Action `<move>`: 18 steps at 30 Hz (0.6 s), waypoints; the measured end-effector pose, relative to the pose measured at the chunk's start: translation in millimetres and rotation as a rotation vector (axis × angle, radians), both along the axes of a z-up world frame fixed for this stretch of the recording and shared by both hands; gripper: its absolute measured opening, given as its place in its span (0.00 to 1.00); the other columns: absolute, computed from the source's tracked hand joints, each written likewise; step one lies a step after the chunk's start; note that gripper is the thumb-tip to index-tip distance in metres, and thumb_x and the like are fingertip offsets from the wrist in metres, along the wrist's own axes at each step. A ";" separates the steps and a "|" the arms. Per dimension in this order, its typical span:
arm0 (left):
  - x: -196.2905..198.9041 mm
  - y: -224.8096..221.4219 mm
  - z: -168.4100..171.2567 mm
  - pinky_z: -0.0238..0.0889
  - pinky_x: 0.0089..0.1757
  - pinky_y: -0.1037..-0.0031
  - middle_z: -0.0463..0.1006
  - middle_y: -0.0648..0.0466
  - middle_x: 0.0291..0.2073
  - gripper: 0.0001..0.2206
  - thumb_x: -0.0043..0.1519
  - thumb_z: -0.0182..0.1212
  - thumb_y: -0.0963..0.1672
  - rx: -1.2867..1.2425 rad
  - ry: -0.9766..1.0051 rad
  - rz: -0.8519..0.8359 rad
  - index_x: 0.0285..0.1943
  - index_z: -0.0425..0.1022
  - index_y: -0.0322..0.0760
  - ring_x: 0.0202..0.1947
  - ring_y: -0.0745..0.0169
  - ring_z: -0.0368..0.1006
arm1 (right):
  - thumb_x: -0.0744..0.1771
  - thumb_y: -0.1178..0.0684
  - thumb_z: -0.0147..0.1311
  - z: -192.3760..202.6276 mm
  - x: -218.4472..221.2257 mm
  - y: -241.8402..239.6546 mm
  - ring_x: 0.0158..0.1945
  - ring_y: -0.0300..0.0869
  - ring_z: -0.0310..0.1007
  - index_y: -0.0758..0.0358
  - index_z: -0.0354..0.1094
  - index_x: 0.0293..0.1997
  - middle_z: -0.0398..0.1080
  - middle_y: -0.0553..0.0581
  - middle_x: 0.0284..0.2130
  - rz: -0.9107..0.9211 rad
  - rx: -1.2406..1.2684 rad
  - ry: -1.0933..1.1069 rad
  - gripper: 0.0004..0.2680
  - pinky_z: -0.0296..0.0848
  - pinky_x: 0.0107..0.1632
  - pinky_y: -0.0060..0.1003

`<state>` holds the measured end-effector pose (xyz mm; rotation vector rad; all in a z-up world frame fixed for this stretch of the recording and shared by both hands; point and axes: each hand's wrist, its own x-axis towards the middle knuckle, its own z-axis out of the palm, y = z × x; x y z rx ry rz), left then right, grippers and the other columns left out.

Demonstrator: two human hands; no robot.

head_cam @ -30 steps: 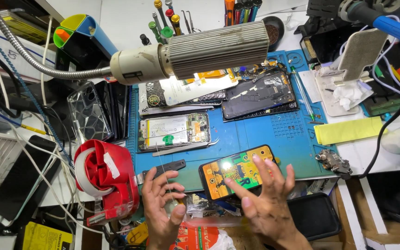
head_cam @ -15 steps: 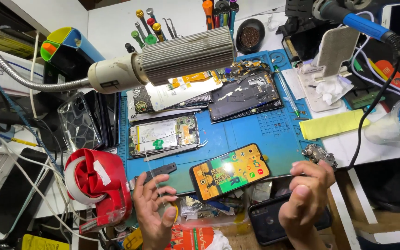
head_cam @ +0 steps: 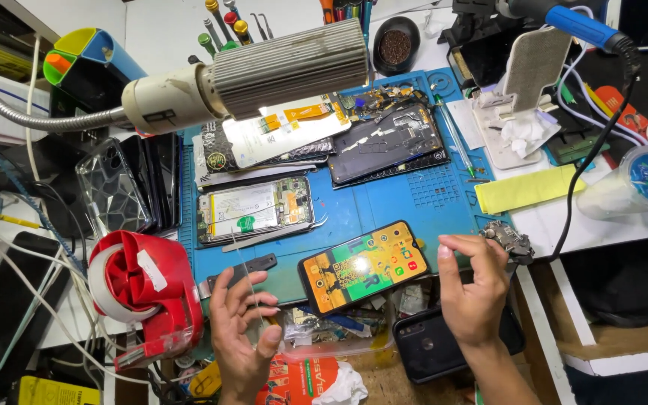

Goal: Cleaning a smartphone screen and applying a tempered glass screen protector.

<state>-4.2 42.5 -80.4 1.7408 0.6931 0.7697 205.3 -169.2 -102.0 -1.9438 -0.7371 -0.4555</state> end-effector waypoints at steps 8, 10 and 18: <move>-5.2 0.0 5.1 0.79 0.43 0.69 0.77 0.43 0.61 0.46 0.53 0.56 0.62 0.011 0.091 -0.043 0.76 0.56 0.34 0.43 0.59 0.81 | 0.70 0.62 0.50 12.6 0.1 4.2 0.27 0.39 0.59 0.67 0.75 0.53 0.73 0.55 0.35 -0.009 -0.154 0.117 0.09 0.63 0.32 0.35; -9.3 1.9 -2.5 0.79 0.44 0.69 0.77 0.43 0.61 0.46 0.53 0.56 0.63 0.030 0.099 -0.034 0.77 0.55 0.35 0.42 0.61 0.81 | 0.71 0.62 0.49 11.9 -0.7 5.3 0.25 0.38 0.58 0.67 0.75 0.53 0.73 0.55 0.34 -0.005 -0.154 0.132 0.09 0.61 0.30 0.34; -11.5 7.8 -14.2 0.78 0.36 0.76 0.74 0.48 0.56 0.43 0.56 0.58 0.57 0.062 0.057 -0.010 0.78 0.54 0.30 0.33 0.67 0.74 | 0.71 0.59 0.46 11.4 2.5 3.9 0.20 0.36 0.59 0.66 0.75 0.54 0.78 0.56 0.41 -0.013 -0.153 0.247 0.10 0.59 0.24 0.32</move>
